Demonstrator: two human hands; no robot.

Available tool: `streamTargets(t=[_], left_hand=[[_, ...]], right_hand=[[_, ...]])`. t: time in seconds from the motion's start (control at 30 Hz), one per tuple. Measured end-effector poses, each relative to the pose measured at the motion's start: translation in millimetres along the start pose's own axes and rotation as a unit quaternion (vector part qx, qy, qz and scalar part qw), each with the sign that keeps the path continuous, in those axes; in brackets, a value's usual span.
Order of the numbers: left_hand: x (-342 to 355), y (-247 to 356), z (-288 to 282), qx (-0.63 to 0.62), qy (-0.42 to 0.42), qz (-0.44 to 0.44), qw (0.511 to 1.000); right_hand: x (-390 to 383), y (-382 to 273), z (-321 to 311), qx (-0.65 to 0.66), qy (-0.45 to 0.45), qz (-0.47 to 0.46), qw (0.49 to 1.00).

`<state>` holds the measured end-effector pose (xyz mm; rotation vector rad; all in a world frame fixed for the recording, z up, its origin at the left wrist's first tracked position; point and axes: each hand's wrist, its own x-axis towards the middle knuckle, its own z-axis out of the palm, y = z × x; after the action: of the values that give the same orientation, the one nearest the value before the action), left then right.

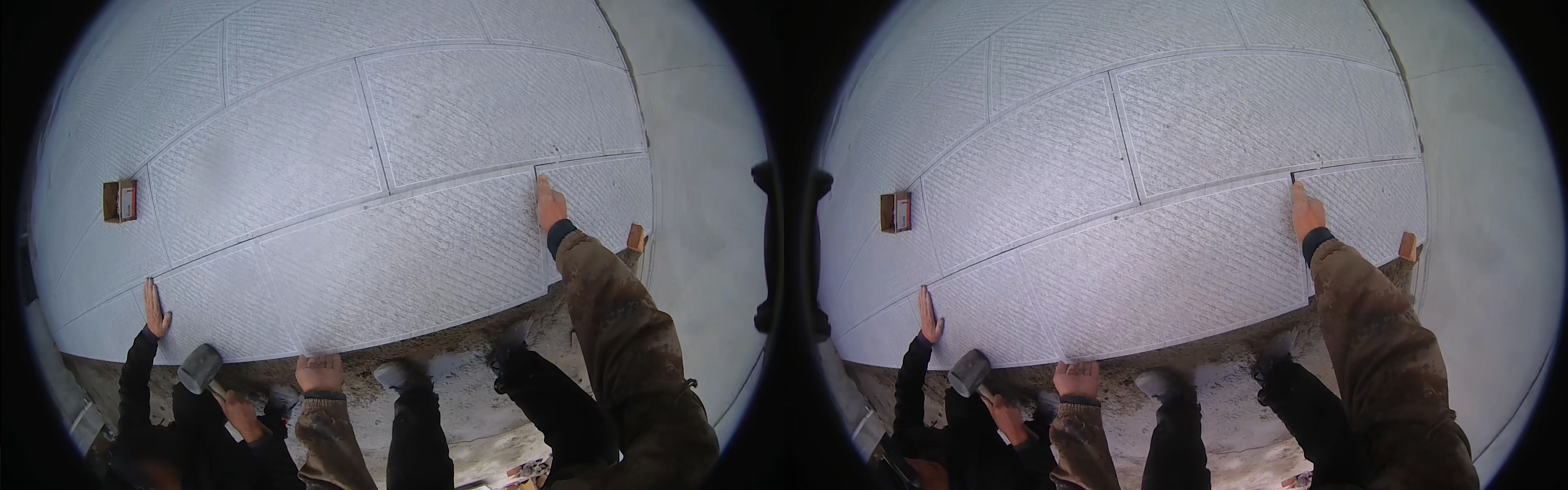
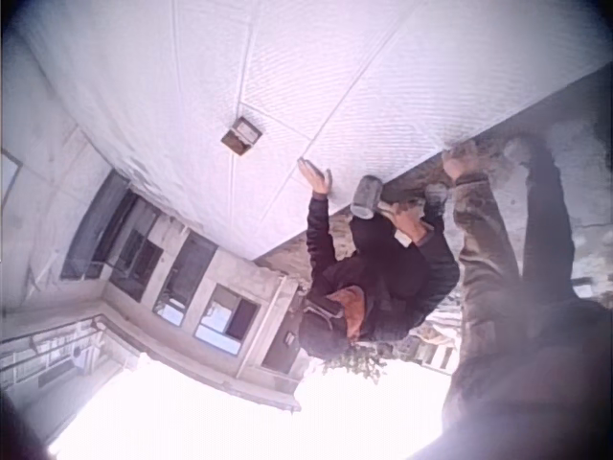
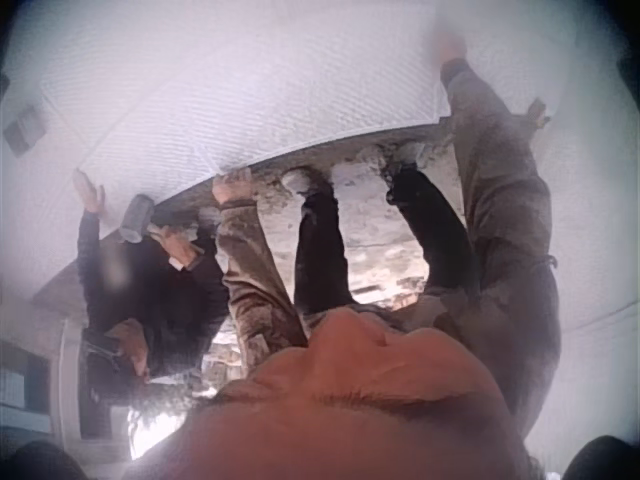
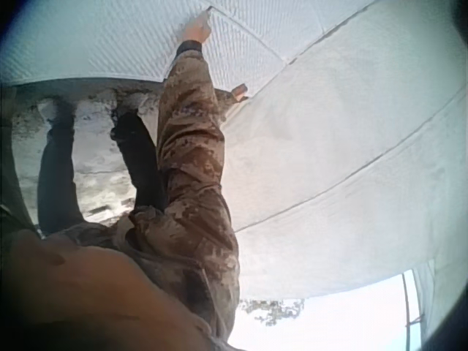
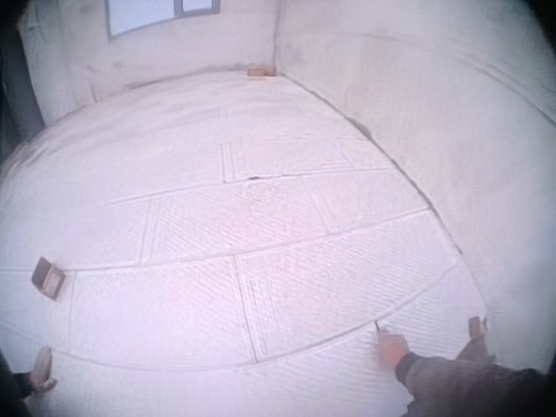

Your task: The person scoops cement with a trowel, spreads it evenly on a rectangular tile, then places the tile onto a prepared floor area. The process is repeated for a second tile, aligning each with adjacent tiles.

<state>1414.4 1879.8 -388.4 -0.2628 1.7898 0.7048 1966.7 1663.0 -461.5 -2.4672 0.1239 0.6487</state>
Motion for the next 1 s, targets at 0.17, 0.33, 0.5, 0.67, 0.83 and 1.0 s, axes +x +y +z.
streamTargets(t=[0.17, 0.33, 0.5, 0.67, 0.83, 1.0], left_hand=[[-2, 0, 13, 0.018, 0.011, -0.001, 1.0], [-6, -1, 8, 0.024, -0.003, -0.005, 1.0], [-3, -2, 5, 0.019, 0.007, -0.008, 1.0], [4, -4, 1, 0.008, -0.011, -0.008, 1.0], [20, 2, -23, -0.01, -0.18, -0.031, 0.983], [-43, -36, -26, 0.107, -0.09, 0.189, 0.972]], right_hand=[[9, 11, 3, -0.048, -0.051, -0.082, 0.994], [6, 10, -8, -0.028, -0.092, -0.036, 0.995], [-1, -4, -13, -0.047, -0.087, -0.054, 0.994], [-5, -16, -18, -0.061, -0.12, -0.056, 0.989], [-13, -31, -35, -0.105, -0.153, -0.074, 0.98], [-34, -21, -58, -0.054, -0.035, -0.183, 0.981]])
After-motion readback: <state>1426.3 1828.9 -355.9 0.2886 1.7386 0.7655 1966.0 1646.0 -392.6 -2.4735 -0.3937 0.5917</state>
